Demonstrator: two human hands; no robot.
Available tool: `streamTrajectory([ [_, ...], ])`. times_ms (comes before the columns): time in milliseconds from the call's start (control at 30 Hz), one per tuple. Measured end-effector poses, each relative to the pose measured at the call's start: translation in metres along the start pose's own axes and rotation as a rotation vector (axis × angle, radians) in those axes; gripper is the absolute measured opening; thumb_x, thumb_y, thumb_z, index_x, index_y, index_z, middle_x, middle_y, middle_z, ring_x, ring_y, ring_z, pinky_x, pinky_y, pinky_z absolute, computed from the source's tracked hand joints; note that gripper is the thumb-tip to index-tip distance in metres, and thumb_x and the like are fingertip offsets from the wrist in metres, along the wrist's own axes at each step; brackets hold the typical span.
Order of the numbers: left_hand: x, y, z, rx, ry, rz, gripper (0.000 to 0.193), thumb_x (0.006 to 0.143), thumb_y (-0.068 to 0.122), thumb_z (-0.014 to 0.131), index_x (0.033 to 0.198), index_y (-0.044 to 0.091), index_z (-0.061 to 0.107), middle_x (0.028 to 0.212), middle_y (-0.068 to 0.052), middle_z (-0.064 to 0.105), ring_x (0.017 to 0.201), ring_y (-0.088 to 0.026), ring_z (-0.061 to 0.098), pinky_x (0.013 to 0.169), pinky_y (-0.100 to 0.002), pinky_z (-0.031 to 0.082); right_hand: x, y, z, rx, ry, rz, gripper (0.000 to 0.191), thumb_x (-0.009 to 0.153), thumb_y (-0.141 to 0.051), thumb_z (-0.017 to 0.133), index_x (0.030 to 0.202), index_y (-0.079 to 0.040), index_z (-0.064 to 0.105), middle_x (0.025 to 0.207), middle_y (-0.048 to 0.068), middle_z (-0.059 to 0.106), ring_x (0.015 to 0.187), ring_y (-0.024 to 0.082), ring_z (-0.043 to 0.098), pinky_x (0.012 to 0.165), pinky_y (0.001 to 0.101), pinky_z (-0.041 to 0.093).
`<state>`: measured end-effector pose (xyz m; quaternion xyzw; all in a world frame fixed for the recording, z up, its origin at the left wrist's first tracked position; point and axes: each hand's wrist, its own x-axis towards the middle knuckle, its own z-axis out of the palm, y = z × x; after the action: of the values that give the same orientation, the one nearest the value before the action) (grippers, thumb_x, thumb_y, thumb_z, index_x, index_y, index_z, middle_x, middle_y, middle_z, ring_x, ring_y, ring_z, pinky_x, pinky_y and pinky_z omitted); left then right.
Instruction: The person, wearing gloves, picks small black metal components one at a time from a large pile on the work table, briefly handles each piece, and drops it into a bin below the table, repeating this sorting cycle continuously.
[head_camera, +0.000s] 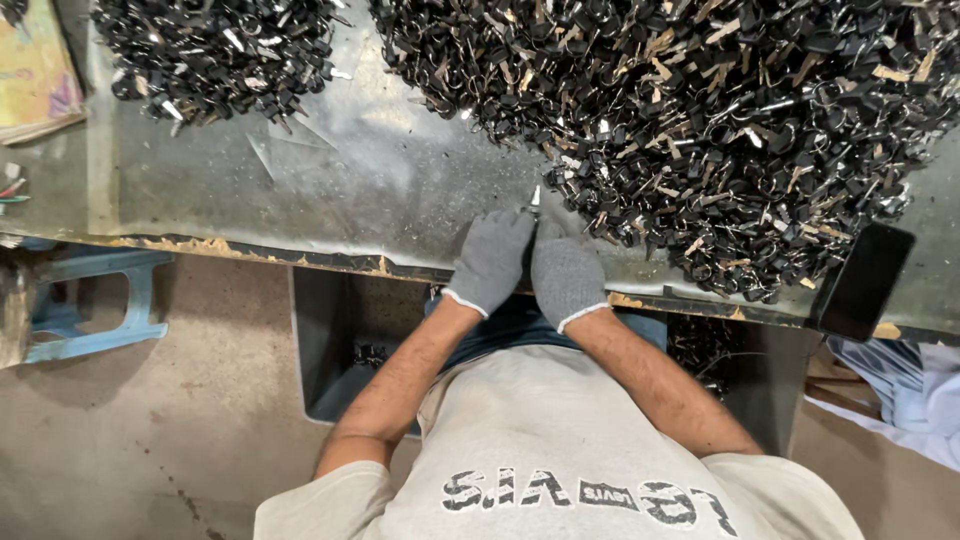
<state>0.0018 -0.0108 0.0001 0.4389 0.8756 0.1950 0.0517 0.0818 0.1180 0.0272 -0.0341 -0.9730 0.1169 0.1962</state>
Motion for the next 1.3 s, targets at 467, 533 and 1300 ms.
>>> streamTrajectory([
  [467, -0.003, 0.001, -0.022, -0.292, 0.114, -0.128, 0.042, 0.082, 0.008, 0.069, 0.124, 0.009, 0.063, 0.098, -0.017, 0.071, 0.093, -0.040, 0.069, 0.080, -0.050, 0.054, 0.003, 0.010, -0.030, 0.194, -0.599, 0.267, 0.043, 0.100, -0.019, 0.055, 0.134, 0.007, 0.048, 0.109, 0.028, 0.066, 0.075, 0.039, 0.073, 0.060, 0.0478, 0.060],
  [533, -0.005, -0.001, -0.016, -0.260, 0.152, -0.075, 0.033, 0.084, 0.007, 0.067, 0.117, 0.011, 0.066, 0.101, -0.016, 0.071, 0.095, -0.038, 0.069, 0.084, -0.049, 0.054, 0.000, 0.008, -0.017, 0.070, -0.670, 0.302, 0.031, 0.102, -0.019, 0.054, 0.123, 0.004, 0.053, 0.096, 0.023, 0.072, 0.075, 0.037, 0.073, 0.061, 0.0494, 0.059],
  [1300, -0.004, -0.013, -0.002, -0.224, 0.111, -0.049, 0.031, 0.087, 0.008, 0.065, 0.118, 0.007, 0.064, 0.096, -0.016, 0.068, 0.094, -0.038, 0.067, 0.083, -0.049, 0.052, 0.008, 0.020, -0.027, 0.316, -0.668, 0.319, 0.046, 0.096, -0.017, 0.054, 0.135, 0.006, 0.047, 0.081, 0.027, 0.071, 0.073, 0.043, 0.072, 0.065, 0.0553, 0.057],
])
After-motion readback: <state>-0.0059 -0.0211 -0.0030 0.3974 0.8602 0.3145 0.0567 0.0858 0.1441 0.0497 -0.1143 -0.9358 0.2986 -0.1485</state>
